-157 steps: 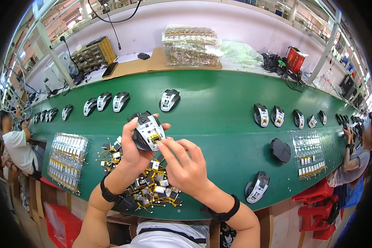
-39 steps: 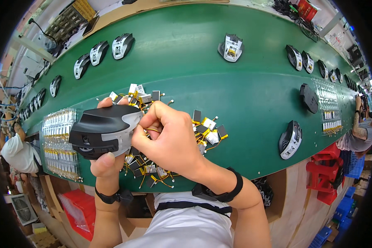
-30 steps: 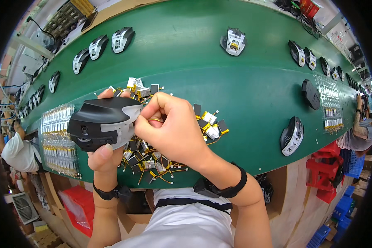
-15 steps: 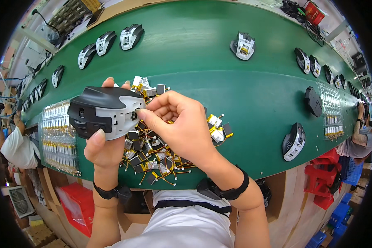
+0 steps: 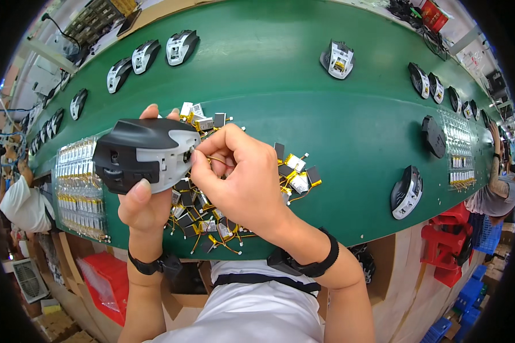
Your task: The person assembles electronic devices by inserting small battery packs into the internal compartments of black and white plastic casings. They pick up a casing, insert a battery, and place the unit on the table, repeating this process for multiple units.
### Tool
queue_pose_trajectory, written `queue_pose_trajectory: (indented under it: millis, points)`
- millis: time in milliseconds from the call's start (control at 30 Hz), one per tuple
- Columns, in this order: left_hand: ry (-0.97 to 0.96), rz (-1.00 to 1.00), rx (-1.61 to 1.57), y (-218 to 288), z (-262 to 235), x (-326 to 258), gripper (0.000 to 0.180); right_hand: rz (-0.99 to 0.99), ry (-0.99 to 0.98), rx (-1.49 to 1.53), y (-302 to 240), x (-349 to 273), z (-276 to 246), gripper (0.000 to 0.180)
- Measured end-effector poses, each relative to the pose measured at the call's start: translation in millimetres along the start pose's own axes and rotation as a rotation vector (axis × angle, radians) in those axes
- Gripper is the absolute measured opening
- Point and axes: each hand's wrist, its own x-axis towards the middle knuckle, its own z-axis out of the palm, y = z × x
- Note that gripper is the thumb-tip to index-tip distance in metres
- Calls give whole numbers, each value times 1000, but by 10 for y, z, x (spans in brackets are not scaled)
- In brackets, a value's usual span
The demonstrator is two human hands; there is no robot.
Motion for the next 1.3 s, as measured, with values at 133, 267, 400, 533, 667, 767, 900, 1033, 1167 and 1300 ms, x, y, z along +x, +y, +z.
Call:
queue_pose_trajectory:
  millis: [133, 267, 400, 533, 667, 767, 900, 1033, 1167, 1300]
  points:
    - [-26, 0, 45, 9, 13, -42, 82, -17, -4, 12, 38, -9, -7, 13]
    - [-50, 9, 82, -23, 0, -30, 78, 23, -25, 7, 1, 5, -35, 14]
    - [-124, 14, 169, -18, -95, -16, 64, 105, -89, 25, -17, 24, -90, 14]
    - [-133, 5, 151, -22, -63, -28, 68, 252, -147, 139, -31, 50, -136, 14]
    - [-121, 6, 144, -27, -55, -21, 72, 280, -167, 175, -7, 81, -139, 13]
    - [-107, -1, 148, -52, -76, -15, 75, 218, -127, 60, -24, 78, -156, 12]
    - [-60, -8, 90, -52, -52, 7, 81, 142, -95, 25, -7, 81, -138, 12]
    - [-20, -10, 46, -45, -42, 34, 82, 124, -106, 22, -9, 126, -155, 17]
    - [-2, -15, 27, -14, -48, 32, 83, 160, -125, 127, 22, 146, -128, 21]
    - [-8, -16, 8, -27, -48, 56, 83, 176, -93, 208, 31, 132, -97, 20]
